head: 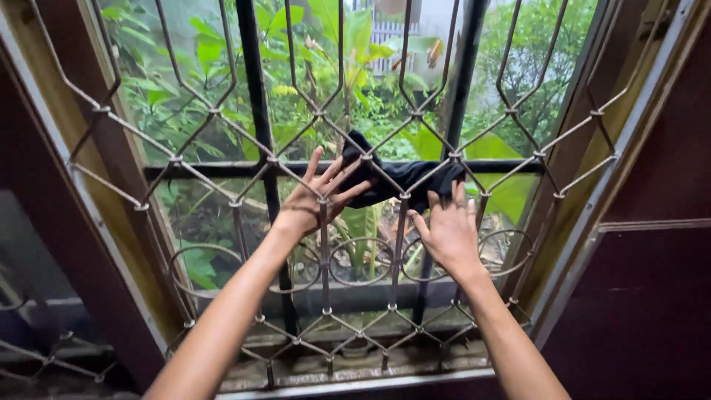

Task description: The person washes a black garment by hand in a bucket of water, then wrings it out and hangs it on a metal window grille to dry. The person repeatedly dips, scrubs, and wrings the garment before placing it on the grille.

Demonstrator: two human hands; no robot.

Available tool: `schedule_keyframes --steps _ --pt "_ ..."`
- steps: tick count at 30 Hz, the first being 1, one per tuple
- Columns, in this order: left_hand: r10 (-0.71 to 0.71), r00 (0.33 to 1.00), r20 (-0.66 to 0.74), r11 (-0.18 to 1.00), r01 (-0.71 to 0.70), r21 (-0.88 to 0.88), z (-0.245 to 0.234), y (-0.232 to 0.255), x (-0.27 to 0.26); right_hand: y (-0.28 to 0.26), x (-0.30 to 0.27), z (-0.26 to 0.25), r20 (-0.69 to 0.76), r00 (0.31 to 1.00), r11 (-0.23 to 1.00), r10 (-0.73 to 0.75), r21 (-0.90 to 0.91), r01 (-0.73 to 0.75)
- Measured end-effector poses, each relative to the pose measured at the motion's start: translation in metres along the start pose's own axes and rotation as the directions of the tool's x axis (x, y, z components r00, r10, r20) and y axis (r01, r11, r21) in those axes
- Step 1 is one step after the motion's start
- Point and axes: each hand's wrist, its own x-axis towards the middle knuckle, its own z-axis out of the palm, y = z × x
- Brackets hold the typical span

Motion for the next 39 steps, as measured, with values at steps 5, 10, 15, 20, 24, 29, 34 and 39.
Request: schedule_keyframes --steps 5,10,15,20,24,29,34,39 --pt "0.045 0.971 0.233 0.998 -0.053 0.027 -0.04 -0.003 -0.011 -0.001 -0.027 0.006 0.119 0.993 1.0 -0.023 -0.005 0.024" --pt "0.05 0.959 0.279 0.998 -0.061 0.033 -0.033 -0.008 -0.015 -0.002 -0.033 0.001 0.165 0.985 0.999 -0.046 0.005 0.046" --pt "0.061 0.979 0.195 0.995 -0.076 0.07 -0.017 -0.017 -0.013 -0.015 -0.023 -0.006 0.124 0.987 0.989 -0.105 -0.088 0.117" --pt "0.005 1.0 0.02 1.0 -0.005 0.021 -0.001 -0.019 -0.007 -0.016 -0.008 0.006 0.042 0.996 0.993 -0.081 -0.087 0.085" --pt "-0.088 0.993 -0.076 0.993 0.093 0.073 0.017 -0.033 -0.004 -0.01 0.027 0.014 -0.117 0.989 0.99 -0.095 -0.117 0.082" --pt "-0.294 0.946 -0.137 0.954 0.299 0.015 -0.022 -0.046 0.03 -0.013 0.089 -0.018 -0.431 0.877 0.977 -0.21 -0.052 0.208" --pt "-0.422 0.882 -0.211 0.905 0.425 -0.031 -0.029 -0.054 0.059 -0.017 0.141 -0.026 -0.654 0.7 0.955 -0.287 -0.136 0.265" --pt "-0.478 0.813 -0.333 0.85 0.523 0.057 -0.034 -0.073 0.083 -0.024 0.169 -0.021 -0.79 0.557 0.956 -0.254 -0.118 0.27"
